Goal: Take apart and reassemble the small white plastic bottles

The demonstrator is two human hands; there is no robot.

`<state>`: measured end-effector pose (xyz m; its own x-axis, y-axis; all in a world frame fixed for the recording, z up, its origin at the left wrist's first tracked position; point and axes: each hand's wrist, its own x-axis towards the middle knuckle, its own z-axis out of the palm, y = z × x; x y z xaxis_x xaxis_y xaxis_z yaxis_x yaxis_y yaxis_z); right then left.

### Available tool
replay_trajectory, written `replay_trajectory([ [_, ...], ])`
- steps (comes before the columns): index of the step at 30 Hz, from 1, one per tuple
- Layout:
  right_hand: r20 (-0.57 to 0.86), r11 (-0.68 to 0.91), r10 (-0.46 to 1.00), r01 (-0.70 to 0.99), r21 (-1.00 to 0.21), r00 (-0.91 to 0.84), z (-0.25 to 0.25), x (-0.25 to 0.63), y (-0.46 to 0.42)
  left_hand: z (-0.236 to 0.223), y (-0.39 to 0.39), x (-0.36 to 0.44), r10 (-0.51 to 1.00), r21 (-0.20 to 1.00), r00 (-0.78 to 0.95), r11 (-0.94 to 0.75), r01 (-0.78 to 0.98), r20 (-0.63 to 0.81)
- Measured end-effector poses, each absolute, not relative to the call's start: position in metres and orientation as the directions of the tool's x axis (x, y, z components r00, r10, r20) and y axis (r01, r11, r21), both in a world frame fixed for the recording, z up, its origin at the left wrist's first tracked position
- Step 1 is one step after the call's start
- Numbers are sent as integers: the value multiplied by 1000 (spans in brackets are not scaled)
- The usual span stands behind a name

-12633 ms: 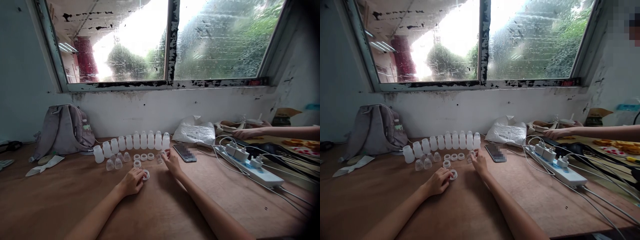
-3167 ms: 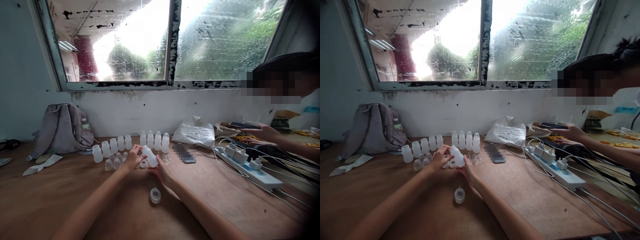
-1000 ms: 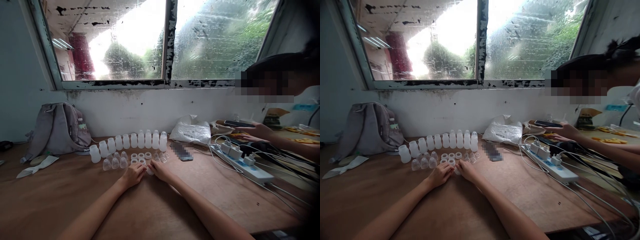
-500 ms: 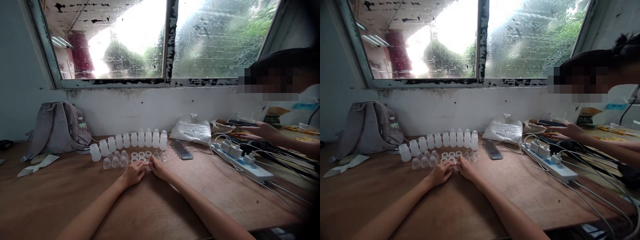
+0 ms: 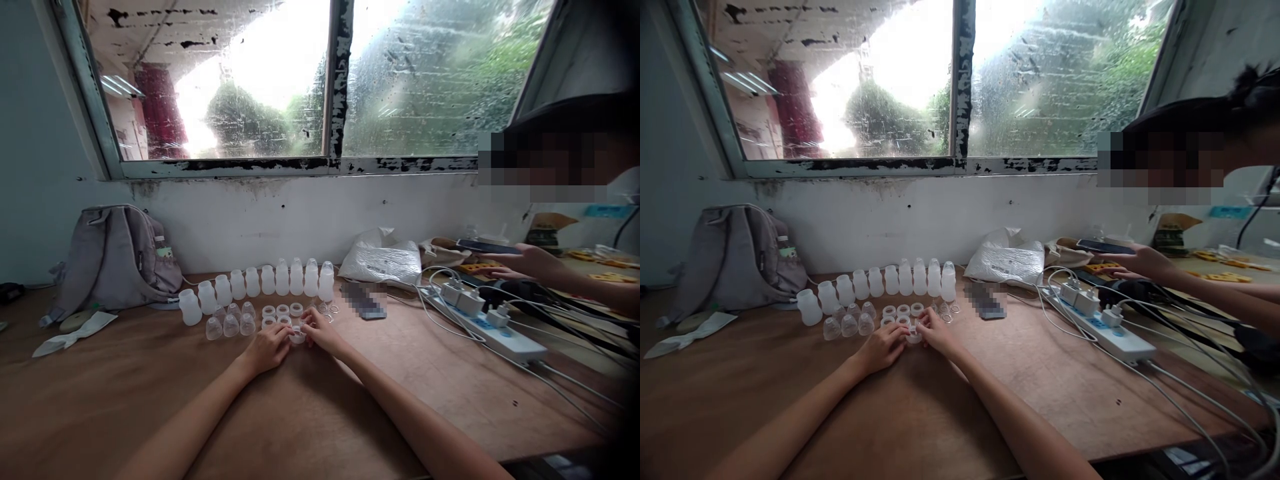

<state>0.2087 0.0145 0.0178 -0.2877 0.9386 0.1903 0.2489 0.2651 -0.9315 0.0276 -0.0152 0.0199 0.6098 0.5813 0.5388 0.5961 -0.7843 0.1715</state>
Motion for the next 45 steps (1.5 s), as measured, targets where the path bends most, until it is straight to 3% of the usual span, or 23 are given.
replay_trajectory([
  [3, 167, 214, 952, 167, -963, -256, 18, 211, 17, 21, -16, 28, 595, 171, 625, -779, 604, 505],
  [7, 222, 240, 968, 178, -954, -112, 30, 219, 18, 22, -16, 29, 603, 80, 627, -749, 658, 493],
  [12, 358, 285, 930, 450, -846, 84, 51, 242, 26, 17, -11, 34, 685, 55, 561, -655, 754, 465],
  [15, 435, 221, 880, 647, -730, 190, 55, 262, 34, 10, -6, 36, 731, 83, 509, -604, 793, 454],
  [18, 325, 55, 913, 714, -698, 247, 52, 281, 42, 6, -3, 36, 765, 109, 474, -568, 816, 436],
  [21, 103, -92, 967, 694, -714, 233, 46, 294, 46, 6, -3, 34, 776, 121, 456, -553, 824, 436],
  [24, 2, -141, 978, 671, -728, 207, 38, 297, 48, 9, -6, 33, 752, 114, 451, -564, 818, 480],
  [37, 21, -89, 982, 558, -825, 188, 21, 295, 55, 9, -7, 31, 699, 79, 458, -589, 804, 549],
  [42, 63, -47, 984, 580, -813, 168, 17, 295, 54, 25, 33, 31, 656, 8, 471, -588, 809, 590],
  [45, 78, -34, 984, 605, -795, 158, 15, 296, 56, 52, 75, 37, 657, -5, 382, -499, 867, 650],
])
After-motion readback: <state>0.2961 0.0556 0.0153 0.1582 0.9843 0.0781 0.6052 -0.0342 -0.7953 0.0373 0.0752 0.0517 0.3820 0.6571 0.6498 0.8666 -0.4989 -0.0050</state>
